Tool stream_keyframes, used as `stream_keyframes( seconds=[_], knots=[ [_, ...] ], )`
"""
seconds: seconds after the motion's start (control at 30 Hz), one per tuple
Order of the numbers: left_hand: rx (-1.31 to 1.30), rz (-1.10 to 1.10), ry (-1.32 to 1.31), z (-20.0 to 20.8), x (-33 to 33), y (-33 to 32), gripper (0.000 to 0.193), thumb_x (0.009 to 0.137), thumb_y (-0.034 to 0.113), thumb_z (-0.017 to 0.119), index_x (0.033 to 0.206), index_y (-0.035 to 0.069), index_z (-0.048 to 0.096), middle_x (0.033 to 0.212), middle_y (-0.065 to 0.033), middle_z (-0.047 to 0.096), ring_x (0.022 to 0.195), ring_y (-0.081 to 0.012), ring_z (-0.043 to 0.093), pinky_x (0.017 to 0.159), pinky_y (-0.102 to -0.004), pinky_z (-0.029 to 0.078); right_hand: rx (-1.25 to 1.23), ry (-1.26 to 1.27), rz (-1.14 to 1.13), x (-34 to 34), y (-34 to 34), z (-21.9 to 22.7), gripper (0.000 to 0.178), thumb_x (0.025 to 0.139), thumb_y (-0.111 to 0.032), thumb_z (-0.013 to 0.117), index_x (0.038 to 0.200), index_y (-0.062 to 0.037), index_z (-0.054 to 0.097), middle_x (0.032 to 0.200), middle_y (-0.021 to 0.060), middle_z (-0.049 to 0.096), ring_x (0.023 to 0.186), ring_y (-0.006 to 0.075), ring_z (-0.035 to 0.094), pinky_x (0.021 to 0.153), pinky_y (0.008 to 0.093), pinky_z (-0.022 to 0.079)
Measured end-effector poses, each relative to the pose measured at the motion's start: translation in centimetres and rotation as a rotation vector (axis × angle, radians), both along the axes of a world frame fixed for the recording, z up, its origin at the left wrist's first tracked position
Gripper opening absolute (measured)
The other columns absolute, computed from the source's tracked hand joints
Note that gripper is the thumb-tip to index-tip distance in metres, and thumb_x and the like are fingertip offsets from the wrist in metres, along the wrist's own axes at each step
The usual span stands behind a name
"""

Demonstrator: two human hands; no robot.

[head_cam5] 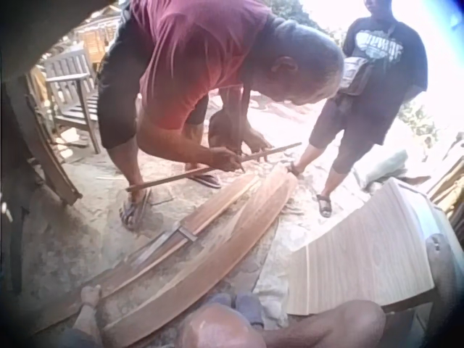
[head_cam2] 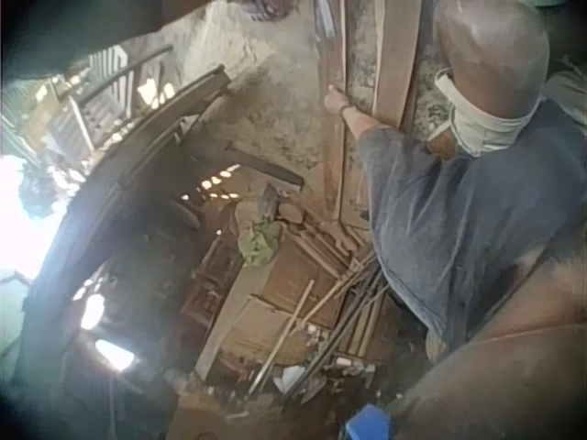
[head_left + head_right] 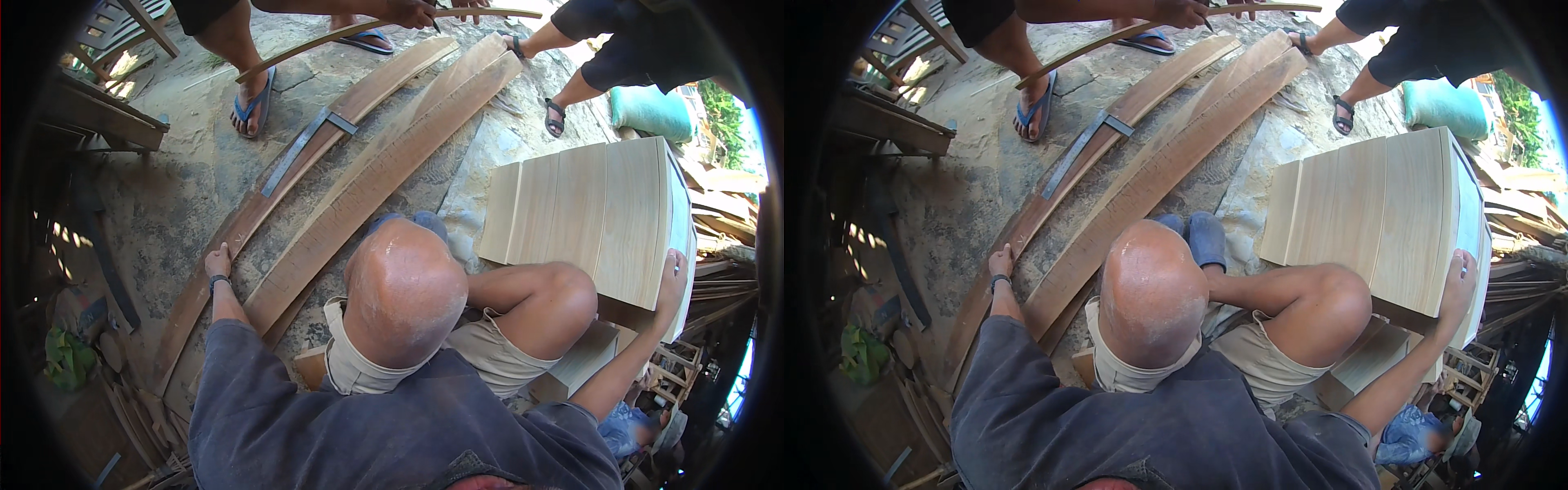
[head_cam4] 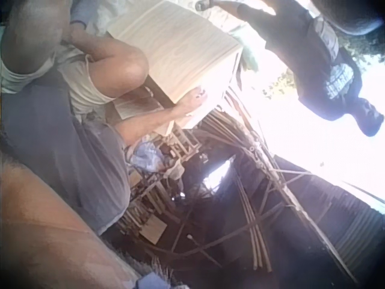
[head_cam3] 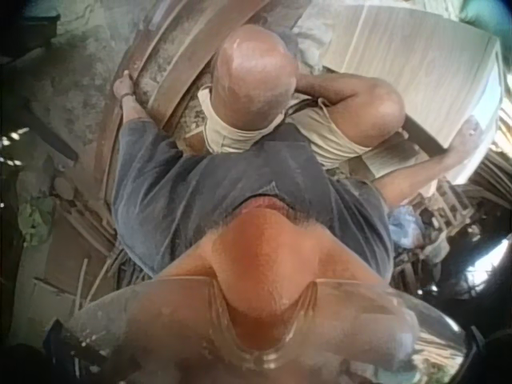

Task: The person holds a drawing on paper and discusses it with another person, uses a square and a pencil to mark measurements on long wooden boards on the floor, and writes on a technical drawing placed on a wooden cabinet.

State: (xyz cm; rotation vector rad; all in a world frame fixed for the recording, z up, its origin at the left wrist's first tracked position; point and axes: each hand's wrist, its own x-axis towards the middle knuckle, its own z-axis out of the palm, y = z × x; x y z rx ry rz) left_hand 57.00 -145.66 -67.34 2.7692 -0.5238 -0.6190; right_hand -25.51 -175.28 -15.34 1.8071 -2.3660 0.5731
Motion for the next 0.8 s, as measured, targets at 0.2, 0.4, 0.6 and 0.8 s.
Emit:
stream_keyframes(
  seconds=[0.2, 0.4, 0.6, 0.8],
  knots=[
    [0.003, -0.002, 0.006, -0.6, 0.3, 0.0, 0.057, 0.088, 0.056, 0.061, 0.084, 0.001, 0.074, 0.091, -0.022, 0.072, 0.092, -0.0364, 0.069, 0.085, -0.0447, 0.051, -0.005, 0.001, -0.024, -1.1, -0.1, -0.2, 0.041, 0.102, -0.037, 0.047, 0.119, -0.0012, 0.059, 0.107, 0.0111, 0.061, 0.097, 0.0219, 0.055, 0.09, 0.0349, 0.044],
    [0.021, 0.003, 0.009, -0.7, 0.8, 0.3, 0.055, 0.089, 0.055, 0.062, 0.082, 0.001, 0.073, 0.089, -0.0207, 0.072, 0.09, -0.0349, 0.069, 0.084, -0.044, 0.051, 0.03, -0.02, -0.052, 0.1, -0.1, 0.2, 0.046, 0.099, -0.039, 0.049, 0.124, -0.0013, 0.059, 0.114, 0.0169, 0.062, 0.107, 0.0284, 0.058, 0.097, 0.0389, 0.042],
    [-0.006, 0.013, 0.015, -0.3, 0.1, -0.1, 0.054, 0.089, 0.053, 0.063, 0.078, 0.001, 0.072, 0.086, -0.0204, 0.072, 0.086, -0.0347, 0.069, 0.081, -0.0441, 0.051, 0.036, 0.027, -0.041, -0.4, -0.1, 0.2, 0.047, 0.099, -0.04, 0.049, 0.123, -0.0011, 0.059, 0.112, 0.017, 0.063, 0.104, 0.0293, 0.058, 0.094, 0.0399, 0.043],
    [-0.012, 0.007, 0.0, -0.6, 0.4, 0.3, 0.055, 0.089, 0.053, 0.062, 0.081, 0.0, 0.073, 0.088, -0.0224, 0.072, 0.089, -0.0364, 0.069, 0.083, -0.0451, 0.051, 0.024, 0.002, -0.044, 0.2, -0.1, 0.1, 0.046, 0.099, -0.039, 0.049, 0.122, -0.001, 0.06, 0.111, 0.017, 0.063, 0.1, 0.0284, 0.059, 0.09, 0.0401, 0.044]
  ],
)
